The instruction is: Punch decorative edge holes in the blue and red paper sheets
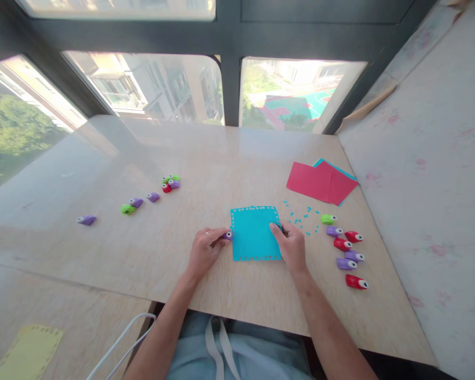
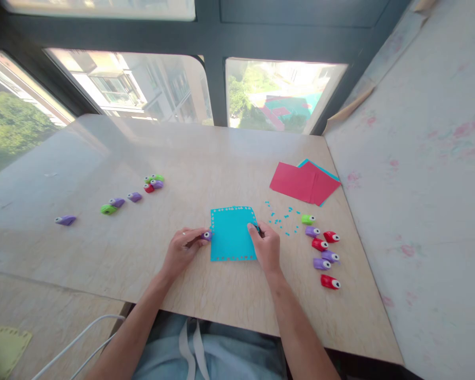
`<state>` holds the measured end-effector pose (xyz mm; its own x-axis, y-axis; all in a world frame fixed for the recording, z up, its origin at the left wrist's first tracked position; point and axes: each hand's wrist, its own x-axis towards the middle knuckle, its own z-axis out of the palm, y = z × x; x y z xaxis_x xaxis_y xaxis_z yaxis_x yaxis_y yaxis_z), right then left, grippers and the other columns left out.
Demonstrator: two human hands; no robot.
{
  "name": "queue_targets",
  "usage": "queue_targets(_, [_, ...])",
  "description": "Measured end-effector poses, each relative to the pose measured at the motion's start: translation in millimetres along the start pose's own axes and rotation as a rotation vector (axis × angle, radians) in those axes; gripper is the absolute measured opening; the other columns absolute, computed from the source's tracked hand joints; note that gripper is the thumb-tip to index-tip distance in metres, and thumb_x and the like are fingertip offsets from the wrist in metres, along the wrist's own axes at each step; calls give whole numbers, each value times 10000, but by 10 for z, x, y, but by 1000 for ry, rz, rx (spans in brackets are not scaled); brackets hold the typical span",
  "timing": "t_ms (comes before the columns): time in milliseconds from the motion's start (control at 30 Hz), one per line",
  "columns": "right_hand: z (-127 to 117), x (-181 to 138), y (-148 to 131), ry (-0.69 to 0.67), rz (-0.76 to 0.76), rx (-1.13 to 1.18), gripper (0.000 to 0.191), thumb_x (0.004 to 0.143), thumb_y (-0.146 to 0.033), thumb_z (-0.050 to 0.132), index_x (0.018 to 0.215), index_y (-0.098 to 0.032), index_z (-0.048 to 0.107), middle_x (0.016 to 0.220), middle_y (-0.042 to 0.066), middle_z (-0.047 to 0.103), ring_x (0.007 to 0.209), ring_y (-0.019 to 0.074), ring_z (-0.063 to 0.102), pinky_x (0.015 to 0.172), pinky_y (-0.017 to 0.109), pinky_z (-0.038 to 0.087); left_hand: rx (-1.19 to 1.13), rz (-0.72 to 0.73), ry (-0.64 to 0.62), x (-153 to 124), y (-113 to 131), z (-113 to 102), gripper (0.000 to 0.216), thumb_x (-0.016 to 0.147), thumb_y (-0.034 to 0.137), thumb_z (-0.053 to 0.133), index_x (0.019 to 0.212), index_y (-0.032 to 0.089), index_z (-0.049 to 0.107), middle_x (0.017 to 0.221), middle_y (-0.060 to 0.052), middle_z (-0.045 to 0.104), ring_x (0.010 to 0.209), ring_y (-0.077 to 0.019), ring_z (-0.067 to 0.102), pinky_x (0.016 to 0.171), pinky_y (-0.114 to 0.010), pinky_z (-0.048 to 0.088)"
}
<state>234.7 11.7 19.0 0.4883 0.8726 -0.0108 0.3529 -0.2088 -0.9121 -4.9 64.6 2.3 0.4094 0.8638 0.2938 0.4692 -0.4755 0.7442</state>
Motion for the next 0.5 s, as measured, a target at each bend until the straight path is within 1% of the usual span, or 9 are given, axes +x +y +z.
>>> queue_targets(267, [4,24,-3,10,15,47,381,818,-531,557,679,-178,592,602,-36,378,580,114,339,530,241,302,8,-26,1,-1,13,-1,184,881,282,653,1043,260,739,991,-39,764,851,-200,678,807,-363,523])
queue_targets(500, [-15,29,-26,14,21,68,385,798,-536,571,652,-180,573,596,-36,378,582,114,341,528,238,309,3,-10,22,-3,16,7,198,880,321,651,1045,259,741,988,-53,762,845,-200,682,789,-356,537])
